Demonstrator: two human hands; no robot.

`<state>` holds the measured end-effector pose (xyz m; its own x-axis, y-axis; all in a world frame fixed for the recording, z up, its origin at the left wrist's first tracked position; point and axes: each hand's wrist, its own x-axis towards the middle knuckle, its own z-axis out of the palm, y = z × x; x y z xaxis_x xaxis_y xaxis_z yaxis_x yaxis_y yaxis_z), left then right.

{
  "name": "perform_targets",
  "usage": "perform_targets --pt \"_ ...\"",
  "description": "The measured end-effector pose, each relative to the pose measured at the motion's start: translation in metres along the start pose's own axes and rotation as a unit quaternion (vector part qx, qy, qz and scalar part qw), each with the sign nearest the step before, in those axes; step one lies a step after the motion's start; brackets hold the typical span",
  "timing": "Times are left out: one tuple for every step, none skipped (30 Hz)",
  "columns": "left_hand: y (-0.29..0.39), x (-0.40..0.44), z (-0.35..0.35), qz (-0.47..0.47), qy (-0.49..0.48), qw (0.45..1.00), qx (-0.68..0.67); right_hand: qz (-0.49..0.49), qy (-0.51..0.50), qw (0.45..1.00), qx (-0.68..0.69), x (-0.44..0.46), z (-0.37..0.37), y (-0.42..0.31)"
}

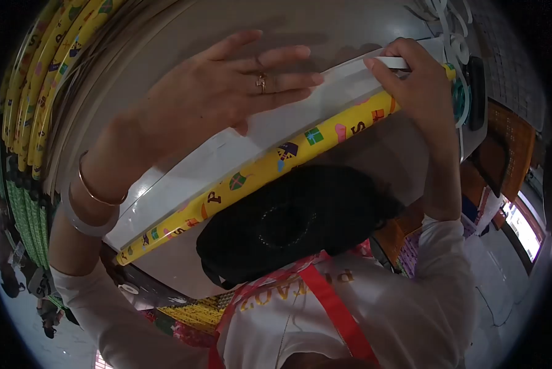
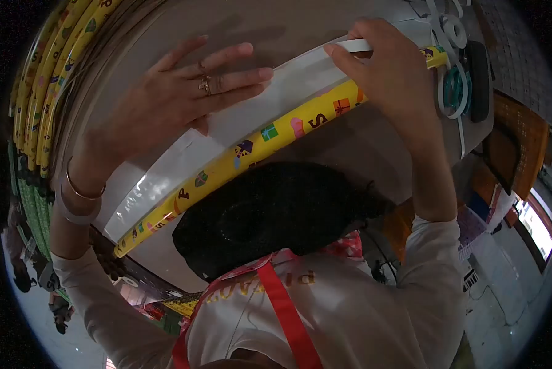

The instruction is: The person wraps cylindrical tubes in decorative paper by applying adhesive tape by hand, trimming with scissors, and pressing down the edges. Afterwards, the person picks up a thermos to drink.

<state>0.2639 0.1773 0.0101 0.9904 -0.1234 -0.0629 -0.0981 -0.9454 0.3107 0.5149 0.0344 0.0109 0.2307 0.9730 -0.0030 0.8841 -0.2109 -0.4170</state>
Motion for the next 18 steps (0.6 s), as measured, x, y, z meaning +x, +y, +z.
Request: perform_targets --pt "0.0 0.002 -0.001 0.012 -0.019 1.0 0.003 0.003 -0.002 1.0 -0.004 0.0 0.0 0.0" --pt "0.0 0.002 -0.001 0.014 -0.02 1.0 0.002 0.006 -0.004 1.0 -0.007 0.0 0.001 -0.001" --pt "-0.001 0.003 -0.001 0.018 -0.03 0.999 0.005 0.007 -0.004 1.0 -0.007 0.0 0.001 -0.001" --pt "-0.001 0.004 -0.001 0.024 -0.039 0.999 0.009 0.007 -0.002 1.0 -0.01 0.0 0.001 -0.002" --pt "0.003 0.01 -0.006 0.027 -0.036 0.999 0.017 0.005 0.009 1.0 -0.016 -0.004 -0.007 0.001" --pt "0.004 0.011 -0.006 0.027 -0.038 0.999 0.018 0.006 0.012 1.0 -0.018 -0.004 -0.008 0.001" --pt "0.004 0.012 -0.007 0.028 -0.042 0.999 0.017 0.001 0.017 1.0 -0.018 -0.005 -0.009 0.001" --pt "0.004 0.011 -0.006 0.029 -0.041 0.999 0.018 -0.004 0.022 1.0 -0.018 -0.005 -0.009 0.0" --pt "0.002 0.009 -0.005 0.027 -0.05 0.998 0.018 -0.003 0.021 1.0 -0.018 -0.004 -0.006 -0.001" --pt "0.001 0.01 -0.004 0.026 -0.057 0.998 0.02 -0.012 0.022 0.999 -0.028 -0.004 -0.005 0.0" --pt "0.001 0.011 -0.005 0.027 -0.057 0.998 0.021 -0.021 0.024 0.999 -0.038 -0.004 -0.004 0.001" --pt "0.007 0.014 -0.011 0.029 -0.058 0.997 0.041 -0.025 0.039 0.998 -0.047 -0.008 -0.011 0.0" --pt "0.008 0.015 -0.012 0.029 -0.067 0.996 0.049 -0.024 0.044 0.998 -0.045 -0.009 -0.012 0.001" --pt "0.009 0.016 -0.012 0.031 -0.066 0.996 0.052 -0.024 0.047 0.998 -0.042 -0.01 -0.011 0.002" --pt "0.009 0.016 -0.012 0.03 -0.068 0.996 0.05 -0.023 0.049 0.998 -0.043 -0.01 -0.01 0.002" --pt "0.008 0.016 -0.011 0.03 -0.071 0.996 0.047 -0.02 0.052 0.997 -0.045 -0.01 -0.008 0.001" --pt "0.008 0.016 -0.011 0.032 -0.071 0.996 0.048 -0.017 0.055 0.997 -0.047 -0.01 -0.008 0.001" --pt "0.008 0.016 -0.012 0.033 -0.072 0.995 0.052 -0.015 0.057 0.997 -0.048 -0.01 -0.007 0.001"
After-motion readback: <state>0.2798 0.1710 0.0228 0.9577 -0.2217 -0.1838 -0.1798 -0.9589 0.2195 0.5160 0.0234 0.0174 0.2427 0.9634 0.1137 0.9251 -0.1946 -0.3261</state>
